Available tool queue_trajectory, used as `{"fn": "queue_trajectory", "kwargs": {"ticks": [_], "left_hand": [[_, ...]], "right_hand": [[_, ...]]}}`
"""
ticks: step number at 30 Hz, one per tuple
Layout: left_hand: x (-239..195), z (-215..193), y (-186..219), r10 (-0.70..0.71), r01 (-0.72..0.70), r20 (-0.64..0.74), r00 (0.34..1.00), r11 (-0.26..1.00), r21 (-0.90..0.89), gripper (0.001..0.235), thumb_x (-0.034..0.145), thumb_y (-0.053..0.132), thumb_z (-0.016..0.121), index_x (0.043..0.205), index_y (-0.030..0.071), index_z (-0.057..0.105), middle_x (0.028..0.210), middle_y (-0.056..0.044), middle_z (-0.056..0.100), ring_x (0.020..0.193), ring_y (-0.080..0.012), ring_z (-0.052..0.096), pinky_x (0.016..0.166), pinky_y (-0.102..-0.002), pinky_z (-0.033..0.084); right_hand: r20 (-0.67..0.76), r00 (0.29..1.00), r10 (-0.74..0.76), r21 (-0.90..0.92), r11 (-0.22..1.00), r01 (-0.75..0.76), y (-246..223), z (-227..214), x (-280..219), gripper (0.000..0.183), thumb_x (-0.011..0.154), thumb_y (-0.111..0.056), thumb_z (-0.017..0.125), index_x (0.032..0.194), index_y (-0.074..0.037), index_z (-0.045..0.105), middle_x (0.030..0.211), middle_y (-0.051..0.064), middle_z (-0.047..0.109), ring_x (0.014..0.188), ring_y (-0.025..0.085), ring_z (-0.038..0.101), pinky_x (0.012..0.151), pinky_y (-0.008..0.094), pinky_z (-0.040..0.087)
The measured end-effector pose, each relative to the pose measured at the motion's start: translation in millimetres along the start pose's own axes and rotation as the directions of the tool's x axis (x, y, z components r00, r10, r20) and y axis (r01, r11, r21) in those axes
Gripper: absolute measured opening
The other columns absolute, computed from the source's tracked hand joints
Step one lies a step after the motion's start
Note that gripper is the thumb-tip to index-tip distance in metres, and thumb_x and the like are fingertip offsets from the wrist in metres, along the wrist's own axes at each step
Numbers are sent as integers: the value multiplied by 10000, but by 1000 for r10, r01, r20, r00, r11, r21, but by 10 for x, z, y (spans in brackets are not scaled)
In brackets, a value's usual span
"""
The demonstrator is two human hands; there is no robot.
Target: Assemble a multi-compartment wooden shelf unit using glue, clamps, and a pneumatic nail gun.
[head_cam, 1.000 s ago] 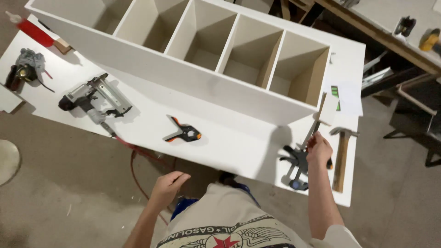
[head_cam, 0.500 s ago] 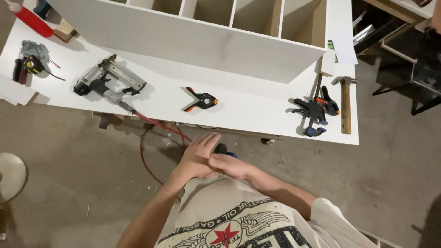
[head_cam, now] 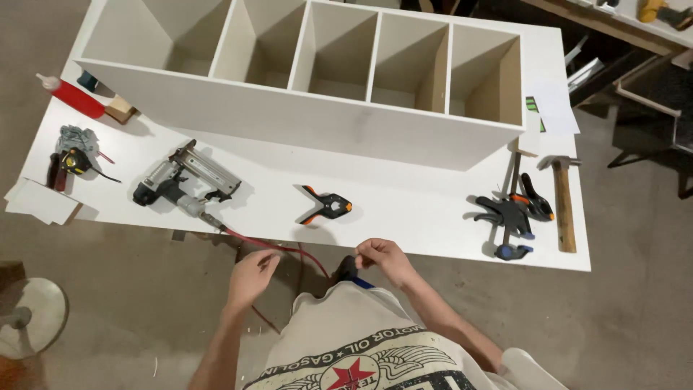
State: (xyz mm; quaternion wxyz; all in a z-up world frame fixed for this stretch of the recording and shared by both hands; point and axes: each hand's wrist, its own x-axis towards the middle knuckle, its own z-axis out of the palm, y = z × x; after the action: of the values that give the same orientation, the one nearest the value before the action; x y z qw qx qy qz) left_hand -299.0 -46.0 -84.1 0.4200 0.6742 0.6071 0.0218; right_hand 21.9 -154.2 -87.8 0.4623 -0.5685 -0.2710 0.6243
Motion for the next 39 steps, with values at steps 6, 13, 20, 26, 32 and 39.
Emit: {"fn": "queue_trajectory", "kwargs": {"ticks": [6,13,20,26,32,39], "left_hand": [[338,-420,27,52,-54,-205,977,999,-4,391,1005,401,650,1209,81,747,1135,-195,751,1079,-328,733,900,-416,610],[1097,-1003,198,373,-269,-465,803,923,276,343,993,399,698,1160,105,756,1048,-133,739,1005,-330,731,863,-437,597],[1792,-1734,397,777,-500,-508,371,628,596,452,1019,405,745,1238,11,710,1175,-152,661,1109,-301,678,998,-414,517],[2451,-2208,393,874,-451,-453,176,481,752,606,993,474,771,1292,-37,643,1281,-201,567,1243,-356,575,1052,-444,435],[3019,-2442,328,907,-516,-404,118,403,756,727,981,600,735,1233,-77,651,1202,-241,605,1218,-434,611,1133,-525,406],[3182,-2465,480,914,-500,-388,121,394,772,392,1141,341,528,1112,-23,669,1122,-198,667,1099,-375,613,1050,-489,446]], "right_hand": [[-132,991,-8,-139,990,-11,-263,-451,360,155,952,-63,716,1027,63,766,837,211,759,817,281,740,778,356,599],[-435,892,-122,-319,948,-26,-612,-745,593,136,970,-208,763,895,-96,750,750,85,745,747,153,650,685,262,482],[-435,700,-566,-792,611,2,-603,-920,695,144,968,-265,812,966,-120,807,868,83,771,853,222,734,752,325,582],[-51,413,-909,-994,88,71,-1060,-1116,803,66,943,-86,812,995,-117,786,958,22,746,891,241,710,828,351,585],[55,296,-954,-993,-22,116,-1512,-941,980,264,838,-87,890,1071,-76,767,1054,76,715,946,282,688,877,396,567],[144,356,-924,-988,-116,98,-1663,-845,1492,572,917,-410,841,1269,-14,626,1271,128,620,1170,326,583,1013,446,477]]}}
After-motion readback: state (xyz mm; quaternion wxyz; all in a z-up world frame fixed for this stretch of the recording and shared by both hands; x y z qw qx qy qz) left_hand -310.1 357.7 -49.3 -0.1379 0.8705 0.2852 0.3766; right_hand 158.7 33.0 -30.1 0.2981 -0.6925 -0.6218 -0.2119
